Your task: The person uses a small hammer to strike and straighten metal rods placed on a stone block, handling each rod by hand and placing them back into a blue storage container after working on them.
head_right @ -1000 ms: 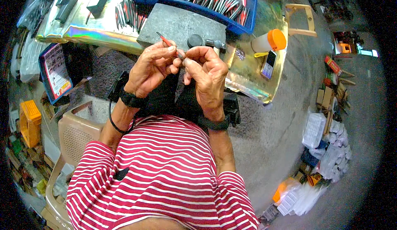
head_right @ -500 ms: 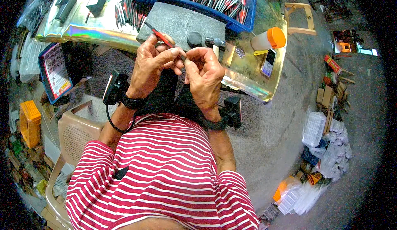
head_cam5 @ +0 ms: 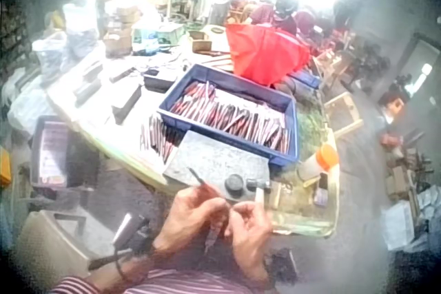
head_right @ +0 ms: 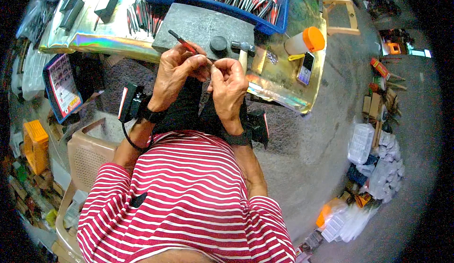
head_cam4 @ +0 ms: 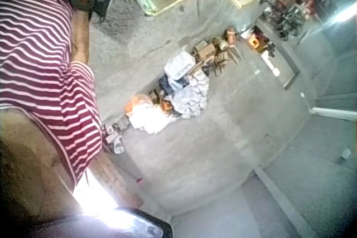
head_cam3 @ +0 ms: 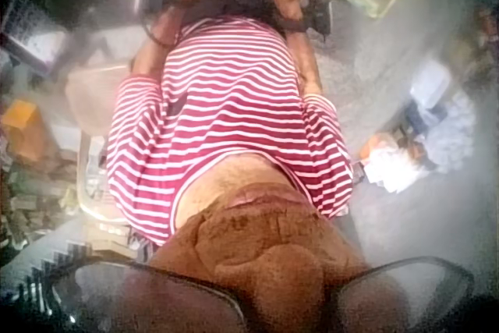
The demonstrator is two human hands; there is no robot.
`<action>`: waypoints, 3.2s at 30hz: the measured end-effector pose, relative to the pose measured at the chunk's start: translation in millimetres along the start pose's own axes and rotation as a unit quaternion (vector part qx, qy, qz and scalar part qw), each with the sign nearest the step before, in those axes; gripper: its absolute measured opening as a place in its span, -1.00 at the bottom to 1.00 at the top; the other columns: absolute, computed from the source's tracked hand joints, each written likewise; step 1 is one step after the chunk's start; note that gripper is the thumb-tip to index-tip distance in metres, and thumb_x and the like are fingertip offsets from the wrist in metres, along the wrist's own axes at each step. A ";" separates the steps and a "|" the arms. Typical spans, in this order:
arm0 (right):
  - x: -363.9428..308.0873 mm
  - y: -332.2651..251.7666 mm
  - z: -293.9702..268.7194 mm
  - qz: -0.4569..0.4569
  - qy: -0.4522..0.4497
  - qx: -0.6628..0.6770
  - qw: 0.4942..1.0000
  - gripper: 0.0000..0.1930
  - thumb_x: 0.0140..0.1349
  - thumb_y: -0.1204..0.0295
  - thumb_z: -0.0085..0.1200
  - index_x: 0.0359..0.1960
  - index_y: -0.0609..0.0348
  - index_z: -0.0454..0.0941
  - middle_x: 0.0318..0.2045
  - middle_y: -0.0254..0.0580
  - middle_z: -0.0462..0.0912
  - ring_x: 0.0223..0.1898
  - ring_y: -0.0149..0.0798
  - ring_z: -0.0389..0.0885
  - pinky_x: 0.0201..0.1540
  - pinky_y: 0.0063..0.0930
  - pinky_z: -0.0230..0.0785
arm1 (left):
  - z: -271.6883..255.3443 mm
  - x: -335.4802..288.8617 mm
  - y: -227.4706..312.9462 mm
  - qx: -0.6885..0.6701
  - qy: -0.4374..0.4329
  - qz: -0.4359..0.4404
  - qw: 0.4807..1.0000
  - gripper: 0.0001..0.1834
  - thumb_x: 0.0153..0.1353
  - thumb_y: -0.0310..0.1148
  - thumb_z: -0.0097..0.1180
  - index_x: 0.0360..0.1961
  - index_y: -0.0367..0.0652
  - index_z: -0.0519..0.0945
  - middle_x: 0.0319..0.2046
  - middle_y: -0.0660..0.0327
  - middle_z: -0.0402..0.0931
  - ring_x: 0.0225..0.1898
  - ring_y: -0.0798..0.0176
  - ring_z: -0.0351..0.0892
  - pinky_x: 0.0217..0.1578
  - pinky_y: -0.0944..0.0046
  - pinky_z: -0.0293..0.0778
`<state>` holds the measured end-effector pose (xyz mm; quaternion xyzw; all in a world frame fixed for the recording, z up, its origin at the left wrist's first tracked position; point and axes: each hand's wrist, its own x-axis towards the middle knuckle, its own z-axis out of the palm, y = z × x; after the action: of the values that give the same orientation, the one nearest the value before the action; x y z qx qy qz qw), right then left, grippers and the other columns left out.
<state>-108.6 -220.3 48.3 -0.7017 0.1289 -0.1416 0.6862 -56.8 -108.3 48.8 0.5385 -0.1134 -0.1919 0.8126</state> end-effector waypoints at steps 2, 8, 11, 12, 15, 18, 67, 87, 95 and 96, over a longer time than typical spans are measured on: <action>3.0 2.0 -0.5 0.000 0.002 0.003 1.000 -0.91 0.05 0.60 -0.08 -0.37 0.33 0.35 -0.52 -0.29 0.43 -0.64 -0.55 0.34 -0.63 -0.73 0.23 | 6.4 4.4 -1.9 0.002 0.056 0.022 0.998 -0.95 0.04 -0.54 -0.03 -0.43 -0.27 0.43 -0.64 0.28 0.44 -0.59 0.52 0.41 -0.61 0.54 0.36; 17.0 10.8 -5.2 0.015 -0.009 0.069 0.997 -0.85 0.04 0.60 -0.12 -0.31 0.34 0.30 -0.43 -0.18 0.46 -0.60 -0.54 0.38 -0.66 -0.76 0.27 | 4.7 29.1 -18.9 0.135 0.076 0.100 0.983 -0.96 0.03 -0.56 -0.03 -0.43 -0.26 0.42 -0.68 0.30 0.42 -0.63 0.53 0.37 -0.63 0.51 0.26; 18.6 12.8 -16.8 0.010 -0.003 0.083 0.996 -0.82 0.04 0.60 -0.13 -0.29 0.36 0.30 -0.38 -0.11 0.47 -0.57 -0.50 0.40 -0.64 -0.75 0.28 | 7.1 41.3 -21.8 0.139 0.086 0.092 0.982 -0.97 0.04 -0.55 -0.03 -0.44 -0.24 0.41 -0.68 0.33 0.39 -0.65 0.52 0.35 -0.64 0.51 0.27; 18.2 12.3 -21.4 0.006 0.008 0.087 0.996 -0.82 0.04 0.60 -0.13 -0.29 0.37 0.30 -0.38 -0.11 0.47 -0.56 -0.49 0.40 -0.63 -0.74 0.29 | 7.9 44.8 -22.0 0.128 0.090 0.092 0.983 -0.97 0.03 -0.55 -0.03 -0.45 -0.24 0.41 -0.68 0.33 0.38 -0.66 0.51 0.34 -0.64 0.50 0.28; 13.7 7.5 -37.4 0.031 0.040 0.081 0.995 -0.82 0.04 0.59 -0.10 -0.30 0.38 0.31 -0.44 -0.13 0.47 -0.58 -0.50 0.39 -0.63 -0.74 0.28 | 6.2 54.3 -27.7 0.141 0.078 0.094 0.982 -0.97 0.02 -0.54 -0.02 -0.46 -0.23 0.41 -0.67 0.33 0.38 -0.66 0.51 0.35 -0.65 0.50 0.28; 8.9 9.0 -54.8 0.050 0.061 0.092 0.993 -0.83 0.04 0.56 -0.06 -0.32 0.36 0.33 -0.48 -0.17 0.48 -0.61 -0.54 0.37 -0.65 -0.76 0.25 | 2.4 59.6 -34.1 0.173 0.072 0.107 0.977 -0.97 0.03 -0.53 -0.02 -0.46 -0.23 0.41 -0.67 0.32 0.39 -0.64 0.52 0.36 -0.64 0.50 0.29; -0.6 50.1 -65.1 0.136 -0.062 -0.065 0.987 -0.75 0.11 0.29 -0.02 -0.44 0.28 0.42 -0.59 -0.32 0.45 -0.58 -0.52 0.34 -0.54 -0.66 0.19 | -4.5 65.3 -45.4 0.285 0.040 0.175 0.941 -0.94 0.04 -0.57 -0.03 -0.42 -0.21 0.41 -0.62 0.34 0.41 -0.60 0.53 0.33 -0.60 0.49 0.30; 7.6 44.9 -70.1 0.229 -0.069 0.212 0.948 -0.78 0.09 0.44 -0.06 -0.28 0.34 0.35 -0.58 -0.21 0.42 -0.64 -0.53 0.32 -0.70 -0.71 0.18 | -3.3 66.1 -37.5 0.453 -0.038 0.289 0.843 -0.82 -0.13 -0.61 -0.04 -0.47 -0.18 0.30 -0.56 0.11 0.40 -0.47 0.00 0.46 -0.52 0.24 0.37; 3.6 -9.6 -71.3 0.171 -0.018 0.024 0.985 -0.82 0.14 0.40 -0.09 -0.53 0.25 0.36 -0.71 -0.37 0.34 -0.77 -0.62 0.16 -0.81 -0.77 -0.04 | -4.8 68.3 -42.3 0.435 -0.042 0.310 0.844 -0.82 -0.12 -0.57 -0.01 -0.47 -0.17 0.28 -0.57 0.10 0.39 -0.48 -0.01 0.45 -0.53 0.21 0.36; 3.0 -20.0 -72.1 0.136 -0.026 -0.015 0.990 -0.80 0.16 0.37 -0.10 -0.53 0.24 0.36 -0.71 -0.38 0.32 -0.77 -0.62 0.15 -0.81 -0.76 -0.05 | -5.5 69.2 -43.9 0.437 -0.046 0.310 0.843 -0.82 -0.12 -0.56 0.00 -0.48 -0.17 0.28 -0.58 0.10 0.39 -0.49 -0.02 0.45 -0.53 0.20 0.36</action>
<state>-133.2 -287.7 69.6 -0.6913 0.2073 -0.0265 0.6917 -0.6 -149.0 4.8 0.7652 -0.3834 0.1150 0.5042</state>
